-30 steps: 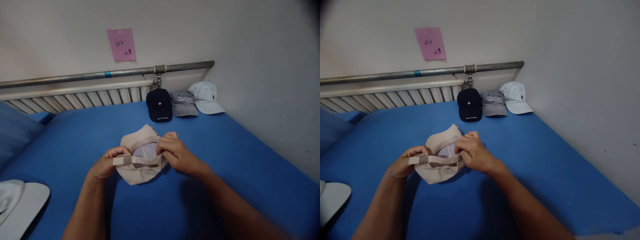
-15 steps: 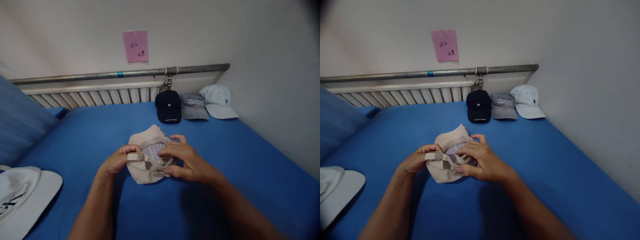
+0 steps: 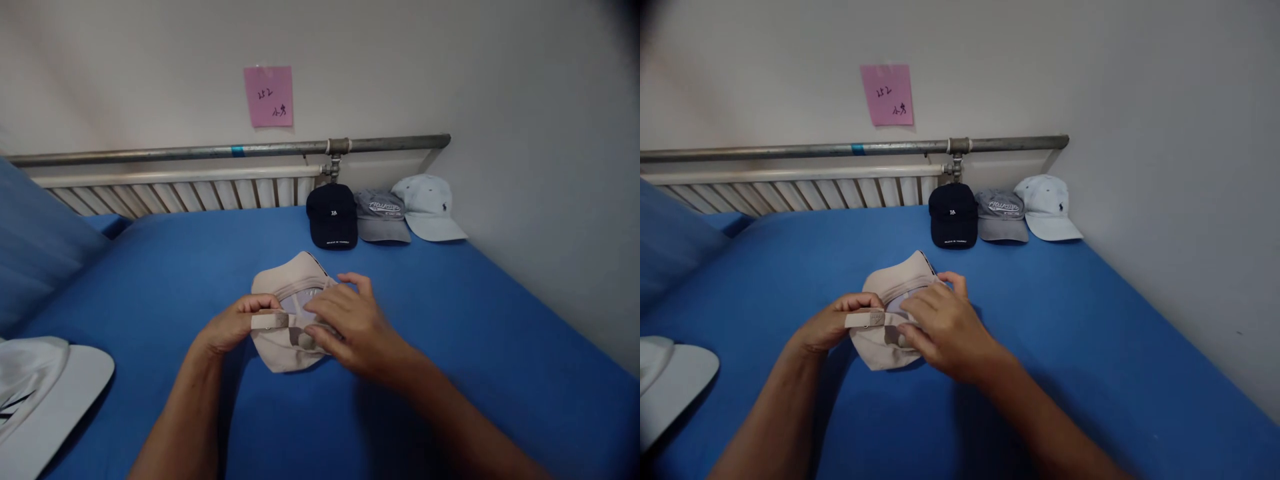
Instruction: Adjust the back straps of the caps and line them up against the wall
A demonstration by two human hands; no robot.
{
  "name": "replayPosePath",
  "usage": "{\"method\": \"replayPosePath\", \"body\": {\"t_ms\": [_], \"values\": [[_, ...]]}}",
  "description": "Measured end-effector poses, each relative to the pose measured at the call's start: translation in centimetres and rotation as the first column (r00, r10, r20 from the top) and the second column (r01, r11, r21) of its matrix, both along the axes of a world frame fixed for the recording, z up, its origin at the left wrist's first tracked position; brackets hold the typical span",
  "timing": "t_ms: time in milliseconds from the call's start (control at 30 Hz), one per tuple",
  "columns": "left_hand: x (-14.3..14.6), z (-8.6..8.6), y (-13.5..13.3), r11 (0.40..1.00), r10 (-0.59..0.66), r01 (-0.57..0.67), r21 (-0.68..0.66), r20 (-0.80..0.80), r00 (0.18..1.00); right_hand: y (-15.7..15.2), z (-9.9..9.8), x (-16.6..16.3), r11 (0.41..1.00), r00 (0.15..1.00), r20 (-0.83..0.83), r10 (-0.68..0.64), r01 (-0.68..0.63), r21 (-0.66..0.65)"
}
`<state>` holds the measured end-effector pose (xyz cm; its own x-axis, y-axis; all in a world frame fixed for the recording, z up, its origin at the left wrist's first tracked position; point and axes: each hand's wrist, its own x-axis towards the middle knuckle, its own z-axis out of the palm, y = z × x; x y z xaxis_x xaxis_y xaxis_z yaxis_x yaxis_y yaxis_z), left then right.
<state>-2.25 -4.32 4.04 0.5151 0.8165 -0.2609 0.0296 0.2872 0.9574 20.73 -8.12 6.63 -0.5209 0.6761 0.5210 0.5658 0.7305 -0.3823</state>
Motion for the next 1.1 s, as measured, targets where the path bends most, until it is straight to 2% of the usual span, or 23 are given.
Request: {"method": "replayPosePath", "body": {"t_ms": [67, 167, 333, 533, 900, 1000, 1100], "values": [[0.1, 0.0, 0.0, 1.000, -0.020, 0.020, 0.000, -0.028, 0.999, -0.5, -0.3, -0.7, 1.000, 1.000, 0.021, 0.017, -0.017, -0.010], [0.2, 0.1, -0.1, 0.999, -0.050, 0.051, 0.009, -0.053, 0.997, -0.8, -0.8, -1.3, 0.992, 0.999, -0.026, 0.042, -0.045, -0.118], [0.2, 0.2, -0.2, 0.997, -0.075, 0.076, 0.030, -0.048, 0.996, -0.7, -1.0, -1.4, 0.965, 0.995, -0.103, 0.013, -0.039, -0.260], [0.3, 0.2, -0.3, 0.995, -0.066, 0.068, 0.067, -0.036, 0.997, -0.5, -1.1, -1.6, 0.885, 0.976, -0.214, -0.024, -0.079, -0.459], [0.8, 0.1, -0.3, 0.992, -0.101, 0.107, 0.071, -0.085, 0.991, -0.5, -1.0, -1.8, 0.864, 0.970, -0.243, -0.015, -0.109, -0.491], [0.9, 0.3, -0.4, 0.988, -0.123, 0.131, 0.087, -0.089, 0.988, -0.4, -0.9, -1.9, 0.833, 0.975, -0.220, -0.025, -0.101, -0.543], [0.9, 0.6, -0.5, 0.980, -0.173, 0.183, 0.081, -0.118, 0.978, -0.3, -1.0, -2.0, 0.771, 0.974, -0.213, -0.082, -0.073, -0.632]]}}
